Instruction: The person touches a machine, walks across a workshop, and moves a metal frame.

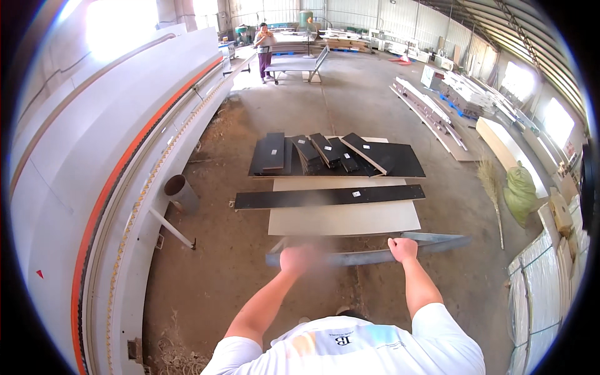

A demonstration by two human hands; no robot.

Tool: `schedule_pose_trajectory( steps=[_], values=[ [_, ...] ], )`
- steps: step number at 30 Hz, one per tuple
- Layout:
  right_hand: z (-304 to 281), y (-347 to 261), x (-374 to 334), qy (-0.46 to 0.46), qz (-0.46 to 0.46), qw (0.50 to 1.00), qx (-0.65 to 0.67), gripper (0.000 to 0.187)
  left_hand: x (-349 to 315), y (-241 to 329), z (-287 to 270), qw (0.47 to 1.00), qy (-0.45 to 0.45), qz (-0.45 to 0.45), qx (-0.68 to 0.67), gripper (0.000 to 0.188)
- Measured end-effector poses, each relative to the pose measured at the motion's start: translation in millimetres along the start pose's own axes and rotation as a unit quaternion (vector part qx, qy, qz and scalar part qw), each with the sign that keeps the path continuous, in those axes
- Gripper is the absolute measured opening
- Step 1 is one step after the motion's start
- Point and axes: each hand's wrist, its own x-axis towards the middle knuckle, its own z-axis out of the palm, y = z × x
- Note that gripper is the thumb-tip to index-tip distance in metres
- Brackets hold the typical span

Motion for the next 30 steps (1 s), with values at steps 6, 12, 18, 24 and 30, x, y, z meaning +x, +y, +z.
schedule_pose_trajectory(
  steps=[6,12,18,24,30],
  values=[
    [-10,5,-89,0.037,-0.009,0.999,0.026,0.05,-83,16,2,0.999,0.028,0.024,0.005,0.033],
    [-26,-15,-177,0.067,-0.036,0.996,0.042,0.05,-160,-5,32,0.989,0.145,0.026,0.001,0.036],
    [-25,-18,-270,0.044,-0.077,0.995,0.047,0.051,-260,-3,25,0.984,0.172,0.021,0.033,0.039],
    [-47,-14,-376,-0.028,-0.08,0.995,0.044,0.054,-353,0,41,0.991,0.11,-0.039,0.061,0.041],
    [-83,61,-461,-0.133,-0.065,0.989,0.014,0.065,-464,24,38,0.995,0.048,-0.065,0.061,0.042]
  ],
)
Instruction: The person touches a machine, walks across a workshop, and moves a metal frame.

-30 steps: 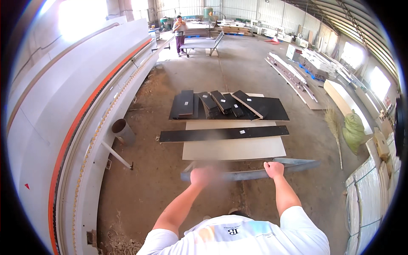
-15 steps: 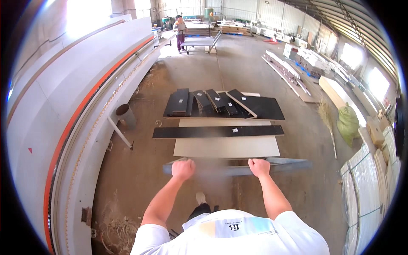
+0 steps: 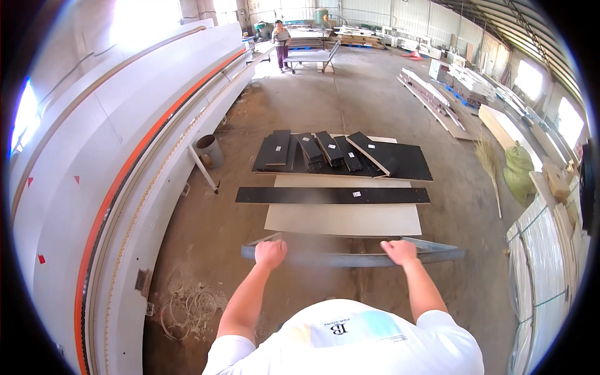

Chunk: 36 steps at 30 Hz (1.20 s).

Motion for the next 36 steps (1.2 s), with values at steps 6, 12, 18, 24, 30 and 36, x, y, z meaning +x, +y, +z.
schedule_pose_trajectory(
  steps=[6,12,18,24,30,36],
  values=[
    [17,34,-121,0.102,0.059,0.992,0.04,0.061,-111,11,-11,1.0,-0.009,0.011,-0.015,0.039],
    [35,42,-226,0.13,0.062,0.99,-0.002,0.061,-220,25,-15,0.996,0.07,0.049,-0.022,0.034],
    [51,39,-335,0.134,0.076,0.988,0.004,0.057,-333,28,-9,0.994,0.094,0.052,-0.029,0.037],
    [82,38,-439,0.222,0.062,0.973,0.024,0.053,-431,34,-22,0.999,0.023,0.007,-0.028,0.039],
    [96,22,-538,0.241,0.026,0.97,0.033,0.05,-533,37,-48,0.997,-0.041,-0.064,-0.014,0.042],
    [118,10,-642,0.246,-0.009,0.968,0.041,0.049,-632,27,-48,0.998,-0.021,-0.062,-0.014,0.041]
  ],
)
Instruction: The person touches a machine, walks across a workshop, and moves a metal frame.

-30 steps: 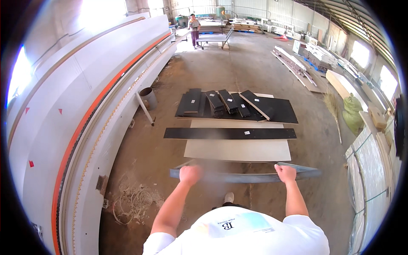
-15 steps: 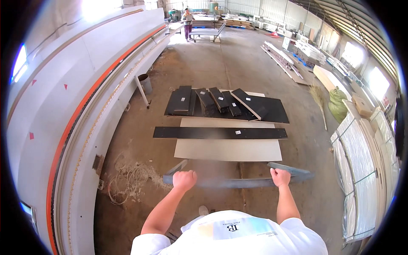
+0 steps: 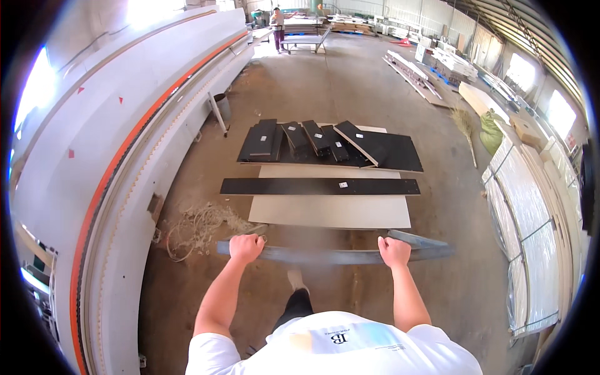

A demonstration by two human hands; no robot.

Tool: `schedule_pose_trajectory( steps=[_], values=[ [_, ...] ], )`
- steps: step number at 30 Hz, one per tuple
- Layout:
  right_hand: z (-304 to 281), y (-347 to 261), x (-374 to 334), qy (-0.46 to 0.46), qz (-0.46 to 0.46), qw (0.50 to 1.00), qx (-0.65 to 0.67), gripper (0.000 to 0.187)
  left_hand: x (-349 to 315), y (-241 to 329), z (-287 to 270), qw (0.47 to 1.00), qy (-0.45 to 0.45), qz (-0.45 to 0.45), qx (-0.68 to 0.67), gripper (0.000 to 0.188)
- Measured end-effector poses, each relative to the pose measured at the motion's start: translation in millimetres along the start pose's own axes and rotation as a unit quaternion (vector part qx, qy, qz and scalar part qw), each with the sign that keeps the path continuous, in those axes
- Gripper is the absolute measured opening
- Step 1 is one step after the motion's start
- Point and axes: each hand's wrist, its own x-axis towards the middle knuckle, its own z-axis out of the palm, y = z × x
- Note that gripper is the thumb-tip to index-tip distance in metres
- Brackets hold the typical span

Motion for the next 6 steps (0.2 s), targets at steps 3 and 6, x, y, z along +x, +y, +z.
schedule_pose_trajectory(
  steps=[3,6],
  values=[
    [-9,-12,-44,-0.019,0.003,1.0,-0.007,0.049,-46,-16,8,1.0,0.002,-0.013,0.012,0.042],
    [-23,-16,-91,-0.049,0.007,0.999,-0.007,0.049,-95,-25,12,0.999,-0.009,-0.046,0.009,0.044]
  ],
)
